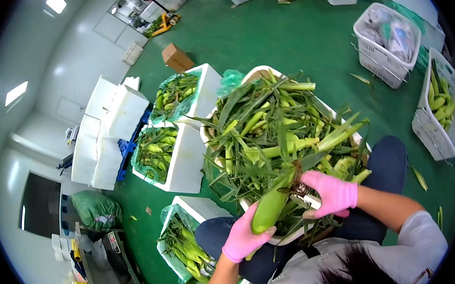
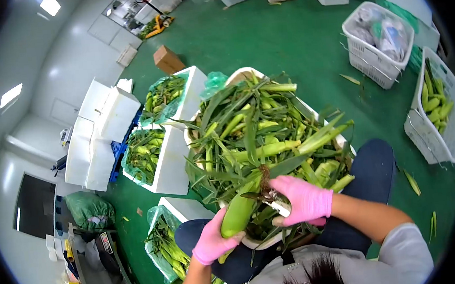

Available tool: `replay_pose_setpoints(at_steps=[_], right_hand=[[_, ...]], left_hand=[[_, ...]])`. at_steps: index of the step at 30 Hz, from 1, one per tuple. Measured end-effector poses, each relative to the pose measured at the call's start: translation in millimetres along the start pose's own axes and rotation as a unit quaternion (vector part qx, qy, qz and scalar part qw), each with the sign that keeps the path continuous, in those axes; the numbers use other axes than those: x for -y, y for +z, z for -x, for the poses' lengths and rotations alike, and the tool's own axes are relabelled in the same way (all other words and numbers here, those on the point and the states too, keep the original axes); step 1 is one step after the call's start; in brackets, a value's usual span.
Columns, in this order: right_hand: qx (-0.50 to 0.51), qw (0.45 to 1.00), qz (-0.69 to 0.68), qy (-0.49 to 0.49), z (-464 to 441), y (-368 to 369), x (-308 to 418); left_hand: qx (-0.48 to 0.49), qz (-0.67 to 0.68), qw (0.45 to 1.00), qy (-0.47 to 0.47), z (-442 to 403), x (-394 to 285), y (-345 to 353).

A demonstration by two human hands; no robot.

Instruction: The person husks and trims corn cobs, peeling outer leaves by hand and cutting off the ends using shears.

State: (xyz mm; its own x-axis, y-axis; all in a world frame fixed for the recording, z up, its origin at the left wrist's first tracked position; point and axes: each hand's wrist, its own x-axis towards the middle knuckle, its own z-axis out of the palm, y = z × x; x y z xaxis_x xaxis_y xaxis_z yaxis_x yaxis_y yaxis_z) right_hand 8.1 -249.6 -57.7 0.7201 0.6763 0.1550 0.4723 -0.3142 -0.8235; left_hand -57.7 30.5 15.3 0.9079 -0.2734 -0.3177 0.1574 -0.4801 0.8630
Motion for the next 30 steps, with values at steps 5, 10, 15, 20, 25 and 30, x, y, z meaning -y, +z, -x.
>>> replay_pose_setpoints(at_steps=[5, 10, 15, 20, 25, 30], right_hand=[[-0.042, 0.994, -0.082, 0.061, 11, 13, -3], [-0.026, 0.978, -0.153, 0.14, 26, 18, 11], [0.029, 0.929, -0.323, 0.178, 37, 13, 24], [0.107, 0.928, -0.345, 0.088, 37, 15, 19], [0.141, 0.967, -0.211, 0.024, 9, -2, 26], [0.062, 0.907, -0.387, 0.154, 18, 7, 32]], left_hand=[[0.07, 0.07, 0.995, -0.015, -10, 11, -2], [0.096, 0.093, 0.991, -0.019, -10, 30, -10], [0.102, 0.174, 0.979, -0.036, -8, 30, -20], [0.143, 0.164, 0.976, -0.001, -11, 36, -25], [0.295, 0.065, 0.953, 0.012, -33, 44, -30], [0.206, 0.298, 0.932, -0.024, -29, 60, -14]])
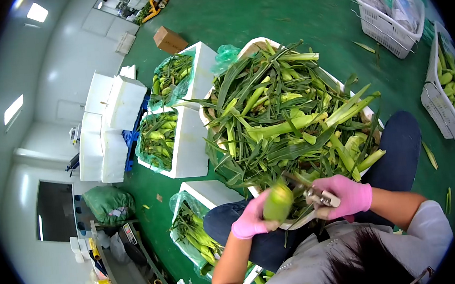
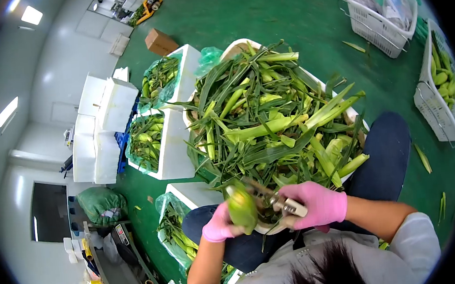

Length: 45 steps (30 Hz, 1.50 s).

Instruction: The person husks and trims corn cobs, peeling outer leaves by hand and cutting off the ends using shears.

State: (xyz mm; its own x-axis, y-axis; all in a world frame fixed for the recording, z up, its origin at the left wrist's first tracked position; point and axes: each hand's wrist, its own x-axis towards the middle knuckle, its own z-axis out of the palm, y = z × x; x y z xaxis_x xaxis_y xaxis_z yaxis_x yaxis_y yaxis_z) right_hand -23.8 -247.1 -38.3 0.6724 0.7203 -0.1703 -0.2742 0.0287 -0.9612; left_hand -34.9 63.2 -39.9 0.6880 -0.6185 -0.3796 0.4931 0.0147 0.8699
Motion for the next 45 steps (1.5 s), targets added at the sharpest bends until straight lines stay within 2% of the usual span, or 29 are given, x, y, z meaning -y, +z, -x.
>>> replay_pose_setpoints(at_steps=[2, 3, 4, 6, 9, 11, 14, 16, 21, 22, 24, 25, 26, 28, 29, 30, 31, 32, 33, 34, 36, 37, 40, 41, 44, 45], right_hand=[[-0.074, 0.994, -0.079, 0.032, 4, 6, -4], [-0.064, 0.984, -0.162, 0.049, 5, 9, -4], [-0.04, 0.977, -0.207, 0.021, 4, 14, -22], [-0.035, 0.963, -0.261, 0.056, 5, 30, -15], [-0.015, 0.983, -0.158, 0.087, -9, 45, -46], [-0.01, 0.988, -0.059, 0.142, -21, 50, -34], [-0.071, 0.996, 0.008, 0.05, -42, 54, -37], [-0.18, 0.983, 0.018, -0.032, -55, 51, -33], [-0.218, 0.964, 0.1, -0.116, -71, 50, -50], [-0.227, 0.96, 0.127, -0.104, -71, 52, -54], [-0.245, 0.948, 0.185, -0.085, -72, 53, -61], [-0.236, 0.959, 0.134, -0.076, -69, 54, -64], [-0.237, 0.965, 0.077, -0.083, -66, 57, -67], [-0.173, 0.982, -0.014, -0.074, -58, 56, -65], [-0.149, 0.984, -0.065, -0.073, -54, 49, -60], [-0.126, 0.983, -0.119, -0.067, -46, 43, -51], [-0.135, 0.973, -0.175, 0.062, -40, 34, -23], [-0.147, 0.969, -0.19, 0.055, -39, 23, -27], [-0.223, 0.952, -0.196, 0.069, -38, 23, -8], [-0.26, 0.934, -0.242, 0.046, -45, 12, -34], [-0.31, 0.85, -0.415, 0.095, -55, 4, -16], [-0.3, 0.867, -0.39, 0.077, -61, -2, -20], [-0.23, 0.958, -0.171, -0.015, -60, 9, 19], [-0.183, 0.966, -0.183, -0.008, -56, 15, 39], [-0.125, 0.98, -0.15, 0.042, -51, 33, 72], [-0.118, 0.981, -0.146, 0.054, -51, 40, 75]], left_hand=[[-0.137, 0.074, 0.979, 0.13, -8, 2, 6], [-0.189, 0.111, 0.956, 0.196, -16, -1, 6], [-0.226, 0.167, 0.927, 0.247, -20, -7, 10], [-0.297, 0.188, 0.877, 0.326, -31, -17, 13], [-0.31, 0.207, 0.839, 0.398, -42, -21, 15], [-0.308, 0.228, 0.818, 0.429, -52, -18, 24], [-0.341, 0.272, 0.785, 0.44, -64, -1, 43], [-0.38, 0.286, 0.758, 0.446, -71, 21, 39], [-0.42, 0.292, 0.734, 0.447, -68, 23, 49], [-0.424, 0.311, 0.731, 0.435, -66, 25, 48], [-0.427, 0.348, 0.725, 0.413, -66, 28, 39], [-0.349, 0.407, 0.762, 0.364, -57, 32, 29], [-0.269, 0.503, 0.744, 0.349, -55, 33, 20], [-0.095, 0.683, 0.658, 0.302, -50, 39, 7], [-0.15, 0.58, 0.749, 0.283, -46, 48, 2], [-0.226, 0.507, 0.789, 0.263, -42, 47, 4], [-0.254, 0.501, 0.791, 0.243, -38, 48, 3], [-0.28, 0.495, 0.793, 0.218, -35, 49, 2], [-0.312, 0.436, 0.815, 0.221, -32, 46, 6], [-0.312, 0.434, 0.813, 0.229, -32, 51, 4], [-0.362, 0.31, 0.848, 0.232, -31, 46, 11], [-0.353, 0.26, 0.869, 0.229, -26, 39, 15], [-0.379, 0.135, 0.871, 0.282, -25, 32, 24], [-0.382, 0.119, 0.871, 0.284, -22, 26, 29], [-0.414, -0.167, 0.843, 0.301, -20, 27, 27], [-0.434, -0.19, 0.824, 0.31, -19, 19, 35]])
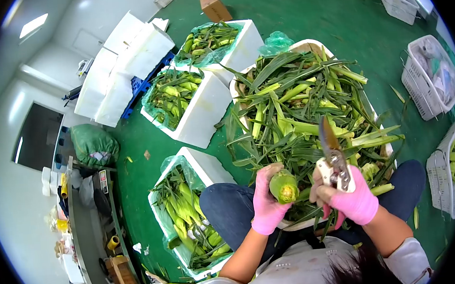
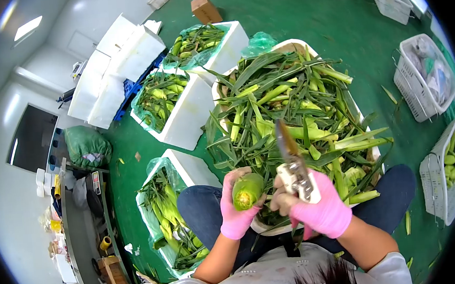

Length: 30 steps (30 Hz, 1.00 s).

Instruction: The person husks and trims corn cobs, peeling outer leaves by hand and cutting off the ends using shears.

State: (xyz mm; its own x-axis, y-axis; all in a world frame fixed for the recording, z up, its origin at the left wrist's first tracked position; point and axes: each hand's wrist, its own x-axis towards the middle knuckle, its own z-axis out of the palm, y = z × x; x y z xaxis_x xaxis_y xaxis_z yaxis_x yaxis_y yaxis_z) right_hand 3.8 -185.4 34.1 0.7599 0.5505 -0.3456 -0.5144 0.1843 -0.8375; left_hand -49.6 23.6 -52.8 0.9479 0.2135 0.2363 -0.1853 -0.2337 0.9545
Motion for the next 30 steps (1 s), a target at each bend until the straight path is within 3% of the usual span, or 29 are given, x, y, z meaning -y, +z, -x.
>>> replay_pose_setpoints(at_steps=[8, 12, 13, 15, 16, 17, 19, 24, 27, 28, 30], right_hand=[[-0.051, 0.992, 0.092, -0.072, 6, 20, -21], [-0.065, 0.969, 0.155, -0.182, 3, 17, -35], [-0.054, 0.98, 0.109, -0.158, 4, 17, -34], [-0.028, 0.994, 0.018, -0.107, 7, 20, -31], [-0.039, 0.995, 0.019, -0.087, 10, 21, -27], [-0.043, 0.995, 0.027, -0.083, 13, 22, -25], [-0.052, 0.995, 0.046, -0.072, 20, 18, -23], [0.001, 0.984, 0.134, -0.116, 27, 3, -10], [-0.021, 0.918, 0.354, -0.178, 21, 0, 6], [-0.022, 0.904, 0.346, -0.251, 13, 0, -1], [0.026, 0.89, 0.386, -0.243, 8, 3, 7]], left_hand=[[-0.022, -0.172, 0.968, 0.181, 2, 2, 6], [-0.021, -0.08, 0.994, 0.073, 13, 3, 16], [-0.004, 0.063, 0.998, -0.002, 18, 0, 22], [0.053, 0.251, 0.95, -0.177, 24, -9, 29], [0.06, 0.271, 0.946, -0.168, 30, -13, 32], [0.067, 0.334, 0.912, -0.228, 33, -12, 35], [0.093, 0.43, 0.866, -0.238, 38, -15, 35], [0.124, 0.35, 0.901, -0.225, 39, -6, 29], [0.156, 0.241, 0.942, -0.176, 33, -10, 19], [0.158, 0.222, 0.949, -0.156, 36, -7, 16], [0.169, 0.15, 0.967, -0.118, 37, -8, 9]])
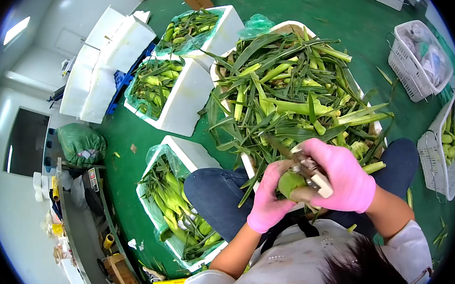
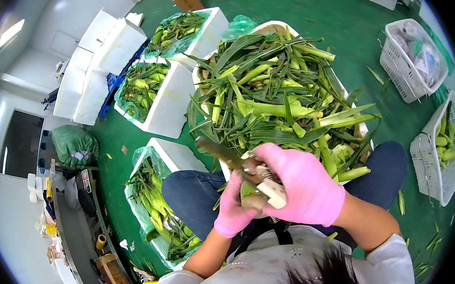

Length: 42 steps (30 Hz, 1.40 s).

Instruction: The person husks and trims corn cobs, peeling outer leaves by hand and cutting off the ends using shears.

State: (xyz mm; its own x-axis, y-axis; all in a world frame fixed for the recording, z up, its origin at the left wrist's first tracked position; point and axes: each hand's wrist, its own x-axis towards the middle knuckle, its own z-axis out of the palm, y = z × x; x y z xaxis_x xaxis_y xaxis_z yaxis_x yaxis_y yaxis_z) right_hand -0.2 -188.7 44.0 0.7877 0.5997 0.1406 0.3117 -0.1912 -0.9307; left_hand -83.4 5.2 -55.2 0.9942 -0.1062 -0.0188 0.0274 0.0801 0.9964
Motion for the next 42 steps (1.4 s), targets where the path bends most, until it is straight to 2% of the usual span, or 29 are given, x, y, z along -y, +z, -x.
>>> replay_pose_setpoints(at_steps=[5, 6, 8, 10, 13, 14, 17, 20, 21, 22, 23, 25, 26, 28, 31, 35, 36, 39, 42], right_hand=[[0.13, 0.99, 0.057, -0.025, -14, -7, -8], [0.138, 0.988, 0.068, -0.027, -16, -7, -6], [0.14, 0.99, 0.026, 0.004, -16, -5, -6], [0.135, 0.99, -0.018, 0.035, -16, -3, -4], [0.115, 0.97, -0.192, 0.094, -13, 1, -11], [0.109, 0.964, -0.221, 0.104, -12, 1, -9], [0.079, 0.954, -0.253, 0.142, -12, 4, -1], [0.04, 0.954, -0.262, 0.138, -12, 9, 6], [0.026, 0.956, -0.259, 0.134, -12, 12, 8], [0.025, 0.96, -0.253, 0.12, -14, 17, 9], [0.053, 0.975, -0.186, 0.113, -14, 16, 1], [0.068, 0.993, -0.081, 0.06, -14, 11, 2], [0.073, 0.995, -0.062, 0.034, -15, 10, 3], [0.082, 0.996, -0.025, -0.019, -18, 6, 4], [0.169, 0.984, 0.027, -0.049, -24, -1, 9], [0.241, 0.967, 0.069, -0.045, -29, -9, 16], [0.259, 0.961, 0.085, -0.046, -30, -11, 15], [0.289, 0.953, 0.069, -0.053, -30, -10, 10], [0.304, 0.943, 0.127, -0.046, -31, -5, 14]], left_hand=[[0.076, -0.164, 0.98, 0.076, 2, 6, -23], [0.107, -0.141, 0.984, -0.004, 2, -4, -22], [0.132, 0.002, 0.988, -0.075, 4, -6, -19], [0.14, 0.139, 0.969, -0.151, 6, -14, -14], [0.168, 0.228, 0.951, -0.123, 7, -5, -13], [0.168, 0.214, 0.954, -0.123, 4, -4, -12], [0.167, 0.242, 0.951, -0.095, 3, 0, -13], [0.061, 0.205, 0.976, -0.031, 3, 5, -1], [0.061, 0.173, 0.983, -0.032, 6, 7, -3], [0.062, 0.141, 0.988, -0.032, 9, 13, -9], [0.062, 0.108, 0.992, -0.033, 14, 24, -15], [0.095, 0.236, 0.956, -0.148, 28, 48, -25], [0.126, 0.235, 0.954, -0.135, 33, 36, -30], [0.174, 0.123, 0.969, -0.122, 39, 23, -39], [0.206, 0.15, 0.958, -0.128, 41, 20, -43], [0.261, 0.103, 0.949, -0.143, 42, 23, -49], [0.27, 0.143, 0.937, -0.168, 41, 16, -48], [0.323, 0.13, 0.924, -0.16, 41, 22, -52], [0.307, 0.194, 0.912, -0.191, 45, 17, -49]])
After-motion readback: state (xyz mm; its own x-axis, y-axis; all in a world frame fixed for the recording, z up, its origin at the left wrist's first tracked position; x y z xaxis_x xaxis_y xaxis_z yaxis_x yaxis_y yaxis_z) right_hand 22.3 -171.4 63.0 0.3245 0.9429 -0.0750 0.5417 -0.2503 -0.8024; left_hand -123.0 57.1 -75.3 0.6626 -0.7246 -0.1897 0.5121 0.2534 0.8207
